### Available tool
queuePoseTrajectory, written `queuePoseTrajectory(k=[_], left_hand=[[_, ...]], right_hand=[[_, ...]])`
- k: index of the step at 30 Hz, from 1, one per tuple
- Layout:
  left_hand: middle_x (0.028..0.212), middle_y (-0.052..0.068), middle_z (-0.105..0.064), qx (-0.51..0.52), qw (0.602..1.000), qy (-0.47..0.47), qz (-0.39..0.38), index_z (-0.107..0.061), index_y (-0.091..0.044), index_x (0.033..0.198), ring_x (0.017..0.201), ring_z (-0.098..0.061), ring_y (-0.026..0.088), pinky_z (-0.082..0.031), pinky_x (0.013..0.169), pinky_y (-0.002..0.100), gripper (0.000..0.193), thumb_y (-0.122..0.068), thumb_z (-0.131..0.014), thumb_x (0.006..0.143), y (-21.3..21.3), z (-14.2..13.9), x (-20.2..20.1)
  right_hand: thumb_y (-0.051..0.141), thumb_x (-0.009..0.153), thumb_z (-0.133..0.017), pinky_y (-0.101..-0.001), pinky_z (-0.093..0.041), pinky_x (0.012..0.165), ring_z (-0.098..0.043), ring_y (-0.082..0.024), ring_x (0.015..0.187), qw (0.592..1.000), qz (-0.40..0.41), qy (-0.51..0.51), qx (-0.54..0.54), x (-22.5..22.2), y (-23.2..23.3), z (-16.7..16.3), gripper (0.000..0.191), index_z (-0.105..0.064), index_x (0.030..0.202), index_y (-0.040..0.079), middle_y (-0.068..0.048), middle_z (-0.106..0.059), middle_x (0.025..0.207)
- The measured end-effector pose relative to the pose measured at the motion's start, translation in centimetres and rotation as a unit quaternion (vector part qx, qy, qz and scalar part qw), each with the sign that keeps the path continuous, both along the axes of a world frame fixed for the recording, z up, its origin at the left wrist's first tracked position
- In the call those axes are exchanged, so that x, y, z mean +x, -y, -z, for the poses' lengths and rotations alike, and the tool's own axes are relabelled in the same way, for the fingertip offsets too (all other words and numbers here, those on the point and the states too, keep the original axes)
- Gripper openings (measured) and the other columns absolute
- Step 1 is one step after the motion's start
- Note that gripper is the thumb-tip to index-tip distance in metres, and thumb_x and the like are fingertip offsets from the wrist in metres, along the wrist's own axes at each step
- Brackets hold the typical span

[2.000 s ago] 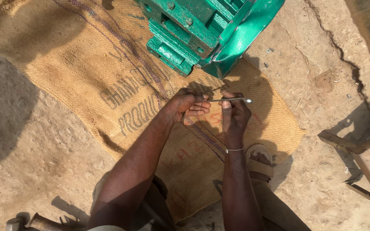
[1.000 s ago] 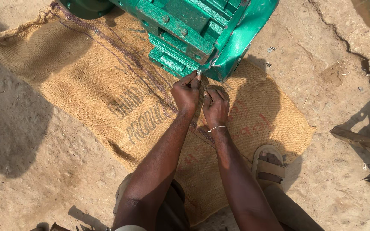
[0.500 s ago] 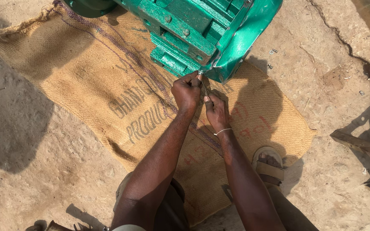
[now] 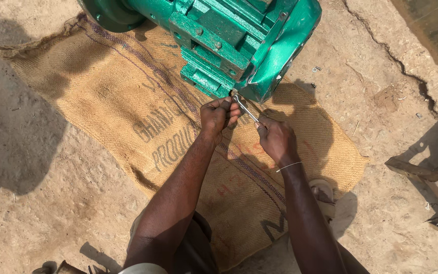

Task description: The person disassembles a green electric motor using a wrench and screwdriver. They remove bolts, detach the fan cover, and loosen the coupling nut to access internal components.

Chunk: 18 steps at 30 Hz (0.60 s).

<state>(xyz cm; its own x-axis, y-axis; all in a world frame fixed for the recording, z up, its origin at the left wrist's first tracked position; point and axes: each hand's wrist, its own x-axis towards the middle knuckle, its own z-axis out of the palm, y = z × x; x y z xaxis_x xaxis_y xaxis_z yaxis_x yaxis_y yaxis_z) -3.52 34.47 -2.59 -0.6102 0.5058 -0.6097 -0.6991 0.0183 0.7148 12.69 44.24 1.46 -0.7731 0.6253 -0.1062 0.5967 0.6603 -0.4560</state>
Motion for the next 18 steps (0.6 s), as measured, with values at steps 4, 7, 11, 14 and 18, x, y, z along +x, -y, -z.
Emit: queuePoseTrajectory(k=[4, 7, 11, 14, 18], left_hand=[[0.088, 0.011, -0.076, -0.035, 0.998, -0.059, 0.008, -0.072, 0.006, 0.113, 0.071, -0.073, 0.012, -0.062, 0.061, 0.026, 0.024, -0.013, -0.069, 0.098, 0.6, 0.6, -0.2], [0.084, 0.009, -0.075, -0.065, 0.988, -0.137, 0.006, -0.072, 0.006, 0.116, 0.069, -0.071, 0.012, -0.062, 0.060, 0.026, 0.029, -0.013, -0.074, 0.094, 0.1, 0.9, 0.0], [0.082, 0.011, -0.077, -0.014, 0.990, -0.139, -0.013, -0.074, 0.005, 0.115, 0.068, -0.072, 0.012, -0.062, 0.061, 0.027, 0.030, -0.015, -0.076, 0.093, -0.6, 1.1, 0.3], [0.085, 0.009, -0.079, -0.071, 0.971, -0.228, -0.023, -0.078, -0.001, 0.111, 0.070, -0.073, 0.010, -0.063, 0.063, 0.027, 0.027, -0.017, -0.080, 0.090, -0.8, 1.1, 0.3], [0.078, 0.009, -0.079, -0.151, 0.924, -0.350, -0.022, -0.082, -0.006, 0.103, 0.063, -0.069, 0.011, -0.056, 0.056, 0.030, 0.021, -0.020, -0.082, 0.088, -1.1, 1.0, 0.5]], right_hand=[[0.031, 0.100, -0.064, -0.0528, -0.055, 0.070, -0.071, -0.038, 0.067, 0.999, 0.044, 0.007, -0.028, 0.0, 2.3, 2.9, 0.023, -0.076, 0.111, 0.015, -0.019, -0.072, 0.074], [0.032, 0.101, -0.063, -0.0546, -0.054, 0.066, -0.068, -0.042, 0.066, 0.998, 0.061, -0.019, 0.007, -0.4, 2.6, 3.9, 0.025, -0.077, 0.113, 0.014, -0.021, -0.071, 0.075], [0.028, 0.101, -0.064, -0.0533, -0.055, 0.066, -0.071, -0.041, 0.069, 0.994, 0.066, -0.077, 0.033, -2.0, 2.8, 5.7, 0.024, -0.075, 0.115, 0.012, -0.020, -0.072, 0.079], [0.020, 0.099, -0.064, -0.0533, -0.055, 0.071, -0.072, -0.041, 0.078, 0.993, 0.049, -0.102, 0.022, -3.2, 3.1, 7.4, 0.024, -0.071, 0.117, 0.006, -0.021, -0.074, 0.091], [0.013, 0.095, -0.066, -0.0542, -0.053, 0.080, -0.067, -0.044, 0.095, 0.988, 0.049, -0.145, 0.021, -4.8, 2.9, 8.3, 0.022, -0.070, 0.114, 0.002, -0.023, -0.072, 0.106]])
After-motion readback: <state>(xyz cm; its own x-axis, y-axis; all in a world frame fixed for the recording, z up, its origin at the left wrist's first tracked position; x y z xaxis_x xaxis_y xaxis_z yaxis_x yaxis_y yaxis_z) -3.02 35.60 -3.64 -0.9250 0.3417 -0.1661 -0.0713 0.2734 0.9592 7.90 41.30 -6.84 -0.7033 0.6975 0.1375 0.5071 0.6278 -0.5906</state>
